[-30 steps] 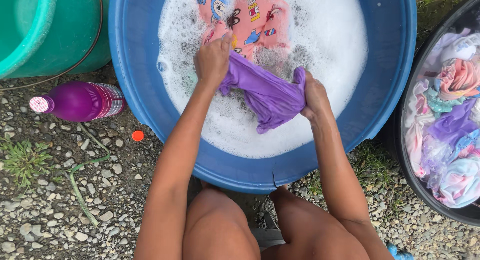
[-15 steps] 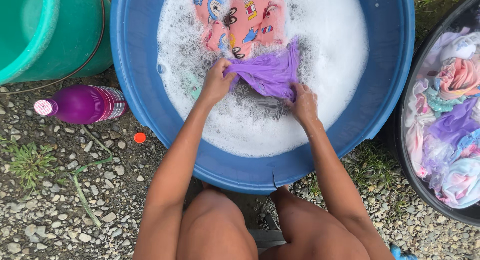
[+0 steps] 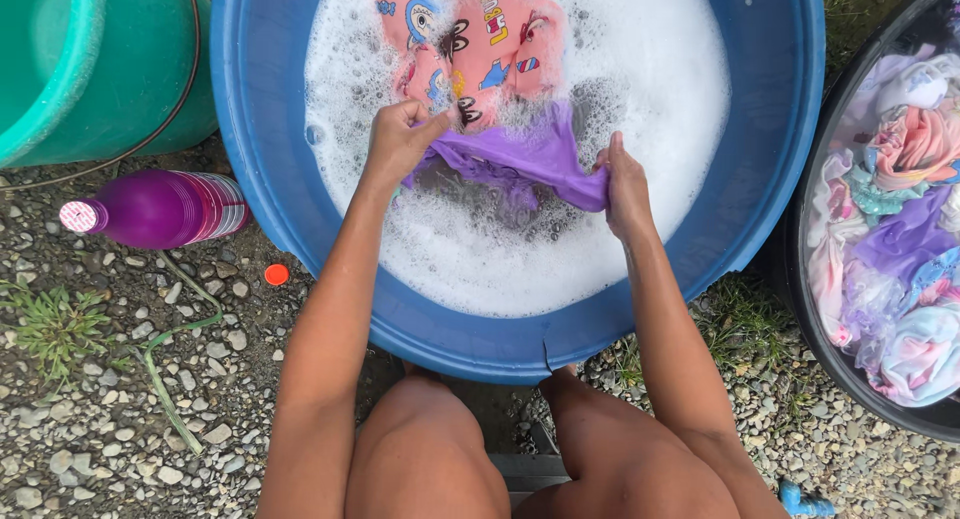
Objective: The person hand washes clothes by scrubbing and wringing garments one by one in a basin filled with soapy water and placing them into an adjacent tub.
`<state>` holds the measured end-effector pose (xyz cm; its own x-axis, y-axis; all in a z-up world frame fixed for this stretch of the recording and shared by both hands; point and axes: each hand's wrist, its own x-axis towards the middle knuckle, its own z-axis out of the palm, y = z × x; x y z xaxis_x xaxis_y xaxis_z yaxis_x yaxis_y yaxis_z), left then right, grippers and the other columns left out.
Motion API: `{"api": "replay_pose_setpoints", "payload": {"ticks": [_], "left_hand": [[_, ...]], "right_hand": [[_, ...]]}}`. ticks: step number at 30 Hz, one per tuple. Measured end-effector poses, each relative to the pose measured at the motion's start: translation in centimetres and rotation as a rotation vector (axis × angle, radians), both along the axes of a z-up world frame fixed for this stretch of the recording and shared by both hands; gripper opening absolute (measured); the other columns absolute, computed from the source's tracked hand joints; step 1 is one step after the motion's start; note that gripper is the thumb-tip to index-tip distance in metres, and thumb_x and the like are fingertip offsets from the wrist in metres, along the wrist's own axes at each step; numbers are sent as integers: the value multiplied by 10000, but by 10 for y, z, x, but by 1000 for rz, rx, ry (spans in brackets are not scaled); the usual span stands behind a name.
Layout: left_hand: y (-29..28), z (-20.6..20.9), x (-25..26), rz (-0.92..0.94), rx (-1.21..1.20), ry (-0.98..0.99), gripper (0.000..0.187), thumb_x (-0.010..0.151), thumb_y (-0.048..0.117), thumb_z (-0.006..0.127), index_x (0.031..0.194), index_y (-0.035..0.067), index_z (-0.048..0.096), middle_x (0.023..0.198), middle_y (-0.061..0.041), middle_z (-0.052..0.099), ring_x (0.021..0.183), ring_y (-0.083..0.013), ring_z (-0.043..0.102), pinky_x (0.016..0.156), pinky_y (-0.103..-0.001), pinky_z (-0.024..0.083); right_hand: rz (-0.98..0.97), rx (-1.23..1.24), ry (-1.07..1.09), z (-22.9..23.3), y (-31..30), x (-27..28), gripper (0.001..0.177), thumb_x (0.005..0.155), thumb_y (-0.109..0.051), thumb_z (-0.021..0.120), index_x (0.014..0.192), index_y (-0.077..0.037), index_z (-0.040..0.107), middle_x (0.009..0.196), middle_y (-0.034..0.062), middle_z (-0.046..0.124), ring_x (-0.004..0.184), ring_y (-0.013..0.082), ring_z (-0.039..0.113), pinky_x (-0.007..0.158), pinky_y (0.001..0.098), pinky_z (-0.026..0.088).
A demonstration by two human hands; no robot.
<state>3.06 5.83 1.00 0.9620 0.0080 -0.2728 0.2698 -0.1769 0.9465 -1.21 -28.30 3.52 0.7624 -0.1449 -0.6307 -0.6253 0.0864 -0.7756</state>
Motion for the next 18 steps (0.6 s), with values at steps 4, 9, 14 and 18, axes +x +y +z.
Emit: {"api": "replay_pose_setpoints", "payload": {"ticks": [4,9,14,18], "left_hand": [[14,13,-2,-2,-201,-70,528,936,352,843,685,51,490,671,50,455,658,-56,388,601,-290,348],[19,77,14,-724,229,314,357,666,398,909,894,144,805,731,59,716,706,-119,650,654,-292,491],[-105,117,-23,-106,-409,-502,485,831,373,898,726,23,580,795,-39,541,759,-141,499,719,-320,400],[-134,114,-11,135,293,-912,509,818,298,888,579,94,488,608,-62,494,512,-196,492,493,-356,385]], "right_hand": [[858,-627,136,59,1,8,318,907,-428,717,989,-123,752,728,41,635,708,160,546,630,289,434],[255,427,-389,46,12,6,352,1059,-428,606,910,-110,597,824,31,593,811,155,582,830,332,500],[-129,880,-294,-50,91,9,351,1149,-430,512,940,-147,525,825,-24,547,765,96,542,755,295,508],[-100,1244,-523,-68,112,11,425,1083,-550,460,1015,-144,569,947,-38,525,895,67,540,844,242,495]]}}
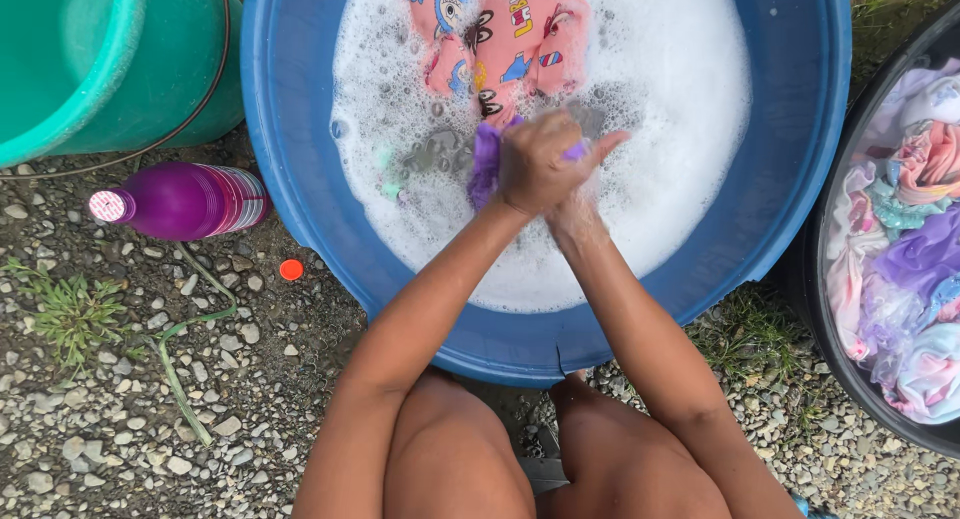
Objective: The person hand washes clothes by scrubbing and wringing garments one by one in a basin filled with soapy water and placing them into an adjacent tub.
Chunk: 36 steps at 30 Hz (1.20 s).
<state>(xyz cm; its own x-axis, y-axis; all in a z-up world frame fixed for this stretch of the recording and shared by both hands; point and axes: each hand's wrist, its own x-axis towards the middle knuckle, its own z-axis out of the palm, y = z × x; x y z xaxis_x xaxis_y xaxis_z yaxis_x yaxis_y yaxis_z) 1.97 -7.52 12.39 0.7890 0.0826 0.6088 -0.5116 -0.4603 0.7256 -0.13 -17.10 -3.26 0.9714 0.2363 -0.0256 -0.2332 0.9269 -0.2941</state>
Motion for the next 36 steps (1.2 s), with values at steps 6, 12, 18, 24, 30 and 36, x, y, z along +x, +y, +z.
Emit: {"api": "replay_pose_setpoints", "payload": {"ticks": [6,12,18,24,30,36], "left_hand": [[-18,-3,-20,-40,-125,-9,552,836,286,866,551,102,431,548,-90,413,462,-243,413,482,-397,367],[-11,0,-9,-71,1,15,517,902,263,805,579,87,441,568,-102,464,488,-269,487,496,-407,373],[-36,5,-42,-194,-34,-74,513,970,336,707,599,100,443,599,-109,465,535,-300,515,672,-459,520],[58,-57,35,135,400,169,581,1000,474,676,571,102,553,573,-88,538,531,-283,560,492,-428,409],[86,-82,29,-349,362,807,504,810,519,803,695,54,646,650,-122,624,619,-275,604,605,-404,474],[86,-177,-15,-577,619,1124,383,632,324,894,886,99,716,872,-104,744,845,-297,700,758,-431,537]], "right_hand": [[-87,-89,277,11,-25,-4,741,947,-623,506,1403,-48,605,918,-49,541,812,68,540,797,201,480],[21,-424,455,22,-25,-24,430,1065,-431,517,1248,-43,551,937,-3,550,812,122,577,717,290,525],[-67,-1672,39,55,-49,-1,499,1114,-395,485,1512,-94,475,993,29,628,823,109,615,656,252,520],[518,-1094,261,119,-95,-14,361,1008,-322,780,1146,-25,631,883,5,650,676,78,573,560,246,458],[942,-1974,202,133,-145,23,292,887,-349,842,976,-71,857,689,52,622,623,161,501,577,341,390],[471,-2532,-667,82,-90,6,341,716,-213,843,1046,-153,779,1024,119,712,977,317,680,895,466,505]]}}
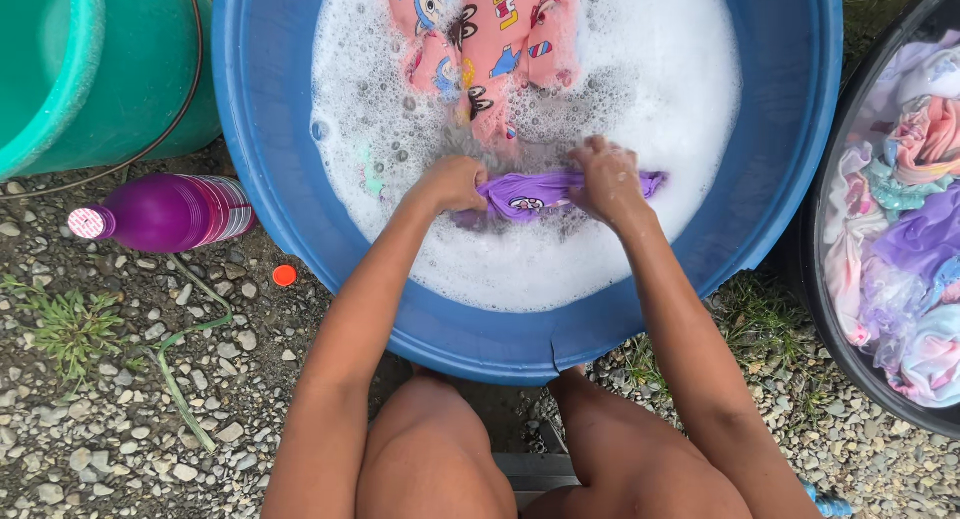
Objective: The person hand washes clothes by scrubbing and wringing garments one by one in a basin filled with soapy water and placing them into an adjacent tub.
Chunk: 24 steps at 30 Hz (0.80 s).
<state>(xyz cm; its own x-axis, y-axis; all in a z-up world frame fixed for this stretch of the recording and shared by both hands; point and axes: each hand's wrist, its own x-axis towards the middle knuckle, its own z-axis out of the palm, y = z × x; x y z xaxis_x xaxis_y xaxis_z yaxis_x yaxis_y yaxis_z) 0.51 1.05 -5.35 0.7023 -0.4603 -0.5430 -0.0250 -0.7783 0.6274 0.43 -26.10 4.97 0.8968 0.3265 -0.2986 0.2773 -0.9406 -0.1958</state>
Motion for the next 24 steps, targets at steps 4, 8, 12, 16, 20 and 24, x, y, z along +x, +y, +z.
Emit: {"api": "replay_pose_setpoints", "payload": {"ticks": [4,8,12,16,20,24], "left_hand": [[4,-37,-15,67,-36,57,467,699,322,920,1023,45,730,1004,-154,710,944,-304,685,880,-404,531],[24,5,11,312,-775,418,344,826,320,823,995,77,648,956,-13,732,906,-104,694,827,-306,557],[20,98,32,138,-508,263,199,910,294,790,838,116,736,782,-12,646,738,-79,543,691,-256,460],[-92,155,13,797,-1375,-111,406,989,184,728,676,29,521,695,-9,496,648,-67,419,613,-265,377],[-119,169,17,559,-862,-798,431,895,127,759,634,28,431,621,-99,400,559,-217,412,542,-365,354],[-93,157,47,761,-477,-971,498,960,146,798,620,50,447,604,-141,474,512,-290,444,523,-433,344]], "right_hand": [[78,200,160,-11,38,-14,352,866,-295,814,1109,-57,720,997,123,720,993,320,683,909,456,518],[-270,661,457,7,3,-10,283,983,-326,742,1083,-62,757,980,114,732,895,284,705,824,437,561],[-1128,1906,568,19,-4,-9,394,970,-455,605,952,-63,646,949,123,730,912,269,727,814,413,640],[-1158,2080,662,-29,48,-10,397,996,-463,596,989,-67,628,950,108,715,909,249,711,821,397,630],[-738,2408,735,-50,65,-12,401,1030,-473,584,1038,-72,603,952,89,694,904,223,689,831,375,616],[-1208,1973,715,-46,57,-26,407,1065,-483,572,1087,-77,578,954,70,674,900,196,667,840,354,602]]}}
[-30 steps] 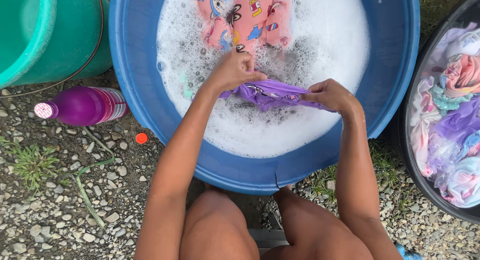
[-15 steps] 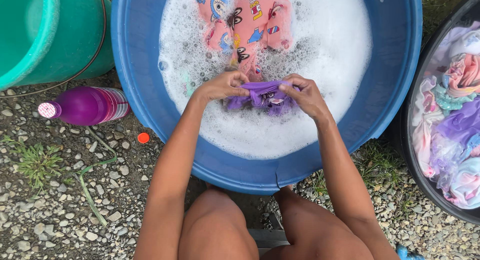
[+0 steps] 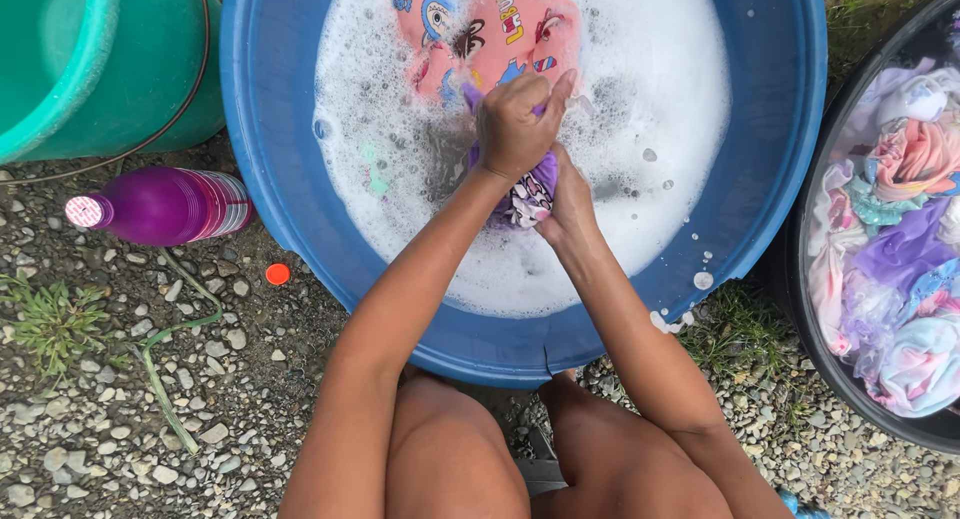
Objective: The person hand washes clothes by scrubbing and wringing garments one by one in a basin filled with soapy water and placing them into an adjacent tub.
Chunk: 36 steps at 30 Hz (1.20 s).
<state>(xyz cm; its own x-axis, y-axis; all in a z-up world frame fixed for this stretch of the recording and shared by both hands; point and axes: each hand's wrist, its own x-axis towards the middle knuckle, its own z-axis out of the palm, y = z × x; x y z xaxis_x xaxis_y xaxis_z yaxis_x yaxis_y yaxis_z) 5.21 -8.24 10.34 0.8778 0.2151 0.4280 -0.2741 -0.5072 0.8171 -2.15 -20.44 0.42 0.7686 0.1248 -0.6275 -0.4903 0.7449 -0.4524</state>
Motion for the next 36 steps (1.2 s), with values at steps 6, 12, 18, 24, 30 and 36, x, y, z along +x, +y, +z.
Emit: {"api": "replay_pose_setpoints", "payload": {"ticks": [6,12,18,24,30,36], "left_hand": [[-27,-12,-48,-262,-28,-149,471,984,183,735,633,47,452,630,-154,501,565,-320,556,557,-440,420],[52,-96,-1,-203,217,506,532,987,500,674,730,34,653,723,-180,647,724,-355,656,678,-508,483],[96,-158,-50,-523,176,703,669,724,404,873,1202,-17,666,1113,-221,718,1012,-349,683,868,-449,519],[69,-115,-40,-779,-309,761,468,891,269,787,1272,21,676,1129,-77,755,1013,-152,680,914,-307,537],[97,-51,-11,-738,-618,845,298,863,246,827,1047,42,713,915,2,703,819,-63,630,754,-252,524],[-39,8,-72,-471,-608,160,567,953,431,727,577,125,432,539,14,437,511,-94,436,812,-433,395]], "right_hand": [[81,363,-444,16,-5,6,716,955,-668,611,1255,-21,540,1019,88,674,983,210,672,869,390,595],[990,-1225,-221,63,-7,25,682,871,-485,776,1322,-90,451,1030,116,646,967,252,682,803,443,585],[1338,-1483,-242,-16,-5,18,440,1077,-473,624,1107,-53,750,1020,150,755,980,299,742,859,478,585],[704,-580,-352,6,-15,37,284,1020,-416,571,1134,-162,628,1003,-33,703,948,87,662,861,305,557],[5,-6,-112,58,-29,30,398,1066,-389,579,757,-161,473,693,-5,539,654,143,615,671,353,615],[-389,849,-578,-23,9,-12,618,1015,-602,722,773,-81,495,710,83,564,672,207,584,674,289,577]]}}
